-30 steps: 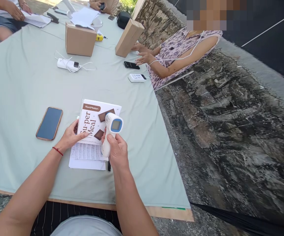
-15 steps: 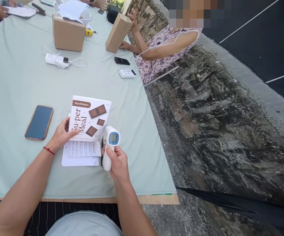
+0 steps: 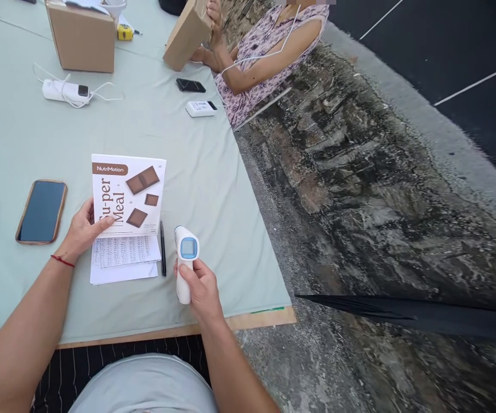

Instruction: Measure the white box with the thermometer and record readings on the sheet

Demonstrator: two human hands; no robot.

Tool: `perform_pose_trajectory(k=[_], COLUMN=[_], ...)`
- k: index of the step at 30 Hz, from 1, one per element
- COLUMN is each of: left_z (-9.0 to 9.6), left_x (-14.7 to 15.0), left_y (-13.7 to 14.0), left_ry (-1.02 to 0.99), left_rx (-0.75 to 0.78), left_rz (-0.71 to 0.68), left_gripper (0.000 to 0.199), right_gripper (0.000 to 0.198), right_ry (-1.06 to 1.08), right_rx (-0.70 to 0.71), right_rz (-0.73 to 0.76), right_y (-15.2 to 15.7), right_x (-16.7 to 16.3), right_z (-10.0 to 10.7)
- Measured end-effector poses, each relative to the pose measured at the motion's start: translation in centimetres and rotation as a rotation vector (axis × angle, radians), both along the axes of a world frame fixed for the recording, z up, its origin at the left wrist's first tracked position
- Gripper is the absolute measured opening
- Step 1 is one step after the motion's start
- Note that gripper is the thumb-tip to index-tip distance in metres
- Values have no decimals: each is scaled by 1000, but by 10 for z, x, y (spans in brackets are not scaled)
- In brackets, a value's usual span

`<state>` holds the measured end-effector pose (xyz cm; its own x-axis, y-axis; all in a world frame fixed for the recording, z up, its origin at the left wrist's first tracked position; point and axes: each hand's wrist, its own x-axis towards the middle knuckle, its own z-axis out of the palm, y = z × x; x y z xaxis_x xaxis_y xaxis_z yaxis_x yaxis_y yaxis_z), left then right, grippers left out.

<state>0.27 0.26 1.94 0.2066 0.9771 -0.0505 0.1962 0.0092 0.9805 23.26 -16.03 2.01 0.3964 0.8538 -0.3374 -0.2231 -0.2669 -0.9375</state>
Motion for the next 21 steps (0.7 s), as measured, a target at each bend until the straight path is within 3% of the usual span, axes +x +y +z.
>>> perform_pose_trajectory(k=[10, 12, 17, 21], left_z=[7, 5, -2, -5], left_x=[5, 6, 7, 5], left_y=[-4, -5, -6, -3], left_ry=[-45, -63, -100, -131], left_rx=[14, 21, 64, 140], left_rz=[-32, -18, 0, 44], left_gripper=[70, 70, 71, 72], right_gripper=[38, 45, 58, 54], right_ry=[-107, -260, -895, -1097], right_rx=[-9, -30, -148, -189], right_rz=[68, 77, 10, 86], right_y=[4, 9, 25, 30], right_x=[4, 12, 44, 66], right_z=[-5, -13, -40, -60])
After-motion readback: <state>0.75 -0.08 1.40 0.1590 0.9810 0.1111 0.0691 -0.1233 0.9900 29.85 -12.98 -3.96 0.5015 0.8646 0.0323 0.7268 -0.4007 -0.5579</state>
